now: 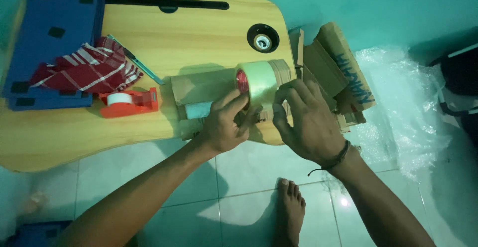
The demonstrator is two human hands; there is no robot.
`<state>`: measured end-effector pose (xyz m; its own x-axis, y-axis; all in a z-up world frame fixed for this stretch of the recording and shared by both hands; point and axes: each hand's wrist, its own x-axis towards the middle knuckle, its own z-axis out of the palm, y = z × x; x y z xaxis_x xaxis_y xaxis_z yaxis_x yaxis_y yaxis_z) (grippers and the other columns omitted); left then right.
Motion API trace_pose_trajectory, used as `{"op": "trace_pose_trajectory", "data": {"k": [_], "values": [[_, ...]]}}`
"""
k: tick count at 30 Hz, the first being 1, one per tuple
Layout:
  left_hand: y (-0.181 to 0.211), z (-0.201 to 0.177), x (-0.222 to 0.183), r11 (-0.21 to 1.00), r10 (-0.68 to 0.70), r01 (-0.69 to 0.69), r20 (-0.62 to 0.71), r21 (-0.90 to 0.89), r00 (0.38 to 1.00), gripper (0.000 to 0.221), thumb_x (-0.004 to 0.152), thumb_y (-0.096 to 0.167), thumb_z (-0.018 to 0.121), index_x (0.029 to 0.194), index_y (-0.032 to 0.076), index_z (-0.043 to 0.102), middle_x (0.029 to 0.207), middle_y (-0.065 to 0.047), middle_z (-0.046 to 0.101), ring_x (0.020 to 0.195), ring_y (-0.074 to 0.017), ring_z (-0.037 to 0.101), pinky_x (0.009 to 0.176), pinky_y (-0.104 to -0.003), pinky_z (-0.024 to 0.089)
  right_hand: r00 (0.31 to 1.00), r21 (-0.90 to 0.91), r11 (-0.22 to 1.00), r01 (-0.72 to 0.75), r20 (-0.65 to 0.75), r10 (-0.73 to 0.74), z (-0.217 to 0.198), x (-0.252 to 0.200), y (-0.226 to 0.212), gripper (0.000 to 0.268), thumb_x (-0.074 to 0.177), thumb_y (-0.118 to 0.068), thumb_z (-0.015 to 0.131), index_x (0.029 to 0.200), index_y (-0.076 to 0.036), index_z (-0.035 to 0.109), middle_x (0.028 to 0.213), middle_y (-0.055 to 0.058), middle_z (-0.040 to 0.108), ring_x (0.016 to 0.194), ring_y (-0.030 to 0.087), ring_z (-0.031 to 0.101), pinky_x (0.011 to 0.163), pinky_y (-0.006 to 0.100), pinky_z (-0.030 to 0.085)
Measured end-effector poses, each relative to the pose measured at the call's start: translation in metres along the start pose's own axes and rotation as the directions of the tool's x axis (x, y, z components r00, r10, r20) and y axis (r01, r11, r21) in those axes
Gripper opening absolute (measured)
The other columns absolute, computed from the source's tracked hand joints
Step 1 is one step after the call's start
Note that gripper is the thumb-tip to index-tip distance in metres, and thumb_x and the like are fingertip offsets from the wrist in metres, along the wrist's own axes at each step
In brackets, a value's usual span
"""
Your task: Wrapping an item in bubble wrap and sealing it inside a cardboard box using tape.
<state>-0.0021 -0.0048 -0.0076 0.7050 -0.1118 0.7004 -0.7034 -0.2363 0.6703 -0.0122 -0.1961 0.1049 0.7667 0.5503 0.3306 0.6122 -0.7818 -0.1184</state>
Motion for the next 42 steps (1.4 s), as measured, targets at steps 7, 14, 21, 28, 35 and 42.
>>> {"op": "trace_pose_trajectory", "data": {"k": [7,14,21,28,35,42], "values": [[0.009,-0.005,0.007,0.999,-0.004,0.003,0.028,0.038,1.0,0.028,0.098,0.013,0.062,0.122,0.002,0.072,0.111,-0.018,0.072,0.087,-0.0383,0.073,0.066,-0.047,0.063,0.994,0.17,0.981,0.098,-0.065,-0.088,-0.005,0.007,0.005,0.015,0.091,-0.014,0.078,0.093,-0.011,0.063,0.097,0.004,0.059,0.092,0.031,0.066,0.071,0.04,0.055],[0.004,-0.003,0.004,1.0,-0.017,0.017,0.014,0.003,1.0,0.028,0.098,0.012,0.063,0.121,-0.002,0.07,0.108,-0.022,0.072,0.091,-0.0434,0.073,0.064,-0.047,0.062,0.978,0.2,0.959,0.2,-0.093,-0.184,0.003,0.0,0.018,0.01,0.091,-0.002,0.076,0.095,-0.003,0.067,0.09,0.01,0.062,0.091,0.038,0.069,0.073,0.042,0.058],[0.024,-0.011,0.017,0.997,0.058,-0.059,0.022,0.057,0.998,0.026,0.101,0.028,0.064,0.101,0.003,0.07,0.081,-0.011,0.066,0.063,-0.0324,0.068,0.047,-0.038,0.053,0.959,0.179,0.948,0.263,-0.16,-0.235,-0.003,-0.003,0.01,0.012,0.087,-0.004,0.082,0.094,-0.002,0.073,0.086,0.007,0.067,0.083,0.033,0.072,0.068,0.037,0.061],[0.022,-0.018,0.017,0.997,-0.074,0.076,0.092,-0.019,0.993,0.021,0.091,0.002,0.067,0.111,-0.004,0.063,0.083,-0.01,0.058,0.069,-0.0204,0.051,0.061,-0.035,0.044,0.896,0.138,0.913,0.385,-0.295,-0.333,-0.012,0.013,-0.013,0.02,0.101,0.009,0.068,0.1,0.001,0.05,0.098,0.01,0.054,0.086,0.015,0.057,0.076,0.023,0.049],[0.027,-0.023,0.033,0.994,-0.061,0.064,0.034,-0.086,0.998,0.034,0.096,0.04,0.062,0.08,0.011,0.064,0.072,-0.009,0.063,0.06,-0.0309,0.064,0.055,-0.036,0.048,0.978,0.348,0.934,0.082,-0.207,-0.009,-0.013,0.026,0.008,0.012,0.098,-0.016,0.07,0.095,-0.005,0.073,0.076,0.009,0.068,0.078,0.031,0.066,0.068,0.039,0.056],[0.025,-0.02,0.034,0.989,0.149,-0.146,0.109,-0.038,0.983,0.041,0.086,0.047,0.075,0.071,0.01,0.067,0.068,-0.009,0.068,0.068,-0.0362,0.07,0.071,-0.04,0.051,0.981,0.752,0.657,-0.054,-0.082,0.175,0.015,0.046,0.043,0.018,0.104,-0.014,0.065,0.098,0.003,0.068,0.081,0.014,0.065,0.07,0.024,0.068,0.059,0.037,0.058]]}}
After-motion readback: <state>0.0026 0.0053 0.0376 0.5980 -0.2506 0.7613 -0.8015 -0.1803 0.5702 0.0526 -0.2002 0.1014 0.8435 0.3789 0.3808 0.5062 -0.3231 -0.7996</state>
